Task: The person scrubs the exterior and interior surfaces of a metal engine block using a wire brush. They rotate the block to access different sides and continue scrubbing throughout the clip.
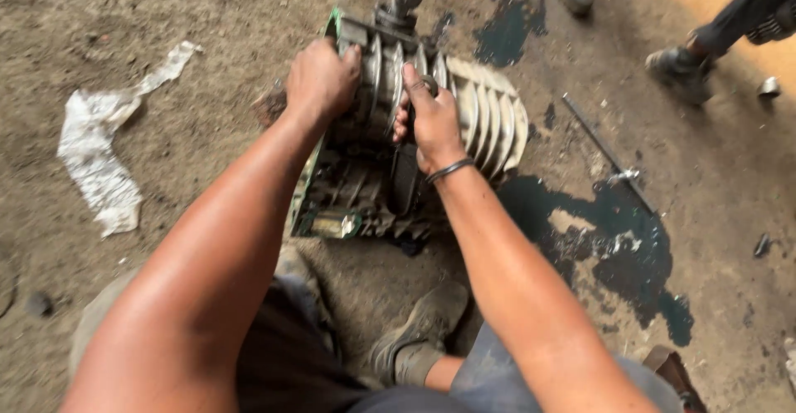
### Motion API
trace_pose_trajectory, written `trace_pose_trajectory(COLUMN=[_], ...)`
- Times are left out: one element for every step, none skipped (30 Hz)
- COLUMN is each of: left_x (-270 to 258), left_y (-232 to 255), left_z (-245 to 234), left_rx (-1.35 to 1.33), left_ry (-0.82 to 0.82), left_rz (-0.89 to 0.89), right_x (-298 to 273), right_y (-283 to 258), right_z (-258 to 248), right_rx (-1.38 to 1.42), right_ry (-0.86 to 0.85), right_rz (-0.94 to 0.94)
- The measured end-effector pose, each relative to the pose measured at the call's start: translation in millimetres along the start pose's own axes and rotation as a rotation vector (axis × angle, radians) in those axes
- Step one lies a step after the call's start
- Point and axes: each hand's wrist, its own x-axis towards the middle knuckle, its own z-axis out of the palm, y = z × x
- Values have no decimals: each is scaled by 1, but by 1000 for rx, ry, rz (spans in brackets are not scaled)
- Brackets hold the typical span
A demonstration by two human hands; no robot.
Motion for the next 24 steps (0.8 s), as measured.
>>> trace_pose_trajectory(left_x=[-2, -4, -6, -6, -4, -4, -4, -5, -6, -7, -6, -6, -9, -12, -12, -13, -14, -14, -15, -15, -12, -10, -8, -8], left_y=[-5, -8, -10, -10, -8, -6, -4, -2, 0, 0, 1, 3, 2, 1, 2, 3, 4, 5, 5, 4, 4, 4, 2, -1], left_z=[3, 6, 8, 8, 5, 1, 0, 0, 0, 0, -3, -5, -5, -5, -6, -7, -8, -8, -8, -8, -8, -8, -5, -2], left_rx=[2, 5, 5, 6, 6, -7, -22, -38, -42, -46, -51, -44, -33, -22, -19, -16, -15, -25, -30, -36, -31, -26, -22, -2], left_ry=[25, 50, 11, -27, -56, -71, -89, -108, -108, -109, -102, -71, -48, -25, -45, -64, -81, -73, -69, -64, -81, -97, -117, -63], left_rz=[20, 40, 19, -2, -15, -31, -45, -59, -62, -64, -64, -42, -24, -5, -11, -16, -29, -31, -35, -38, -41, -44, -51, -7], right_x=[-5, 4, 19, 27, 32, 32, 31, 30, 21, 5, -2, 0, -2, -3, 5, 20, 33, 43, 48, 50, 43, 28, 15, 10], right_y=[-1, -13, -31, -48, -62, -67, -69, -70, -62, -50, -45, -47, -48, -48, -55, -67, -76, -80, -79, -76, -66, -49, -39, -38], right_z=[1, -4, -9, -16, -19, -15, -14, -13, -10, -5, -2, -2, -3, -5, -10, -17, -22, -22, -21, -20, -15, -4, 2, 1], right_rx=[-17, 30, 86, 134, 184, 170, 152, 134, 94, 54, 16, -12, -38, -65, -12, 42, 95, 98, 104, 111, 85, 58, 30, 45], right_ry=[-43, -87, -128, -131, -137, -103, -67, -30, -29, -28, -32, -73, -109, -146, -129, -113, -105, -90, -71, -53, -10, 31, 70, -1], right_rz=[-18, -183, -344, -409, -486, -482, -477, -472, -435, -397, -365, -412, -451, -489, -528, -567, -602, -583, -560, -537, -427, -317, -200, -313])
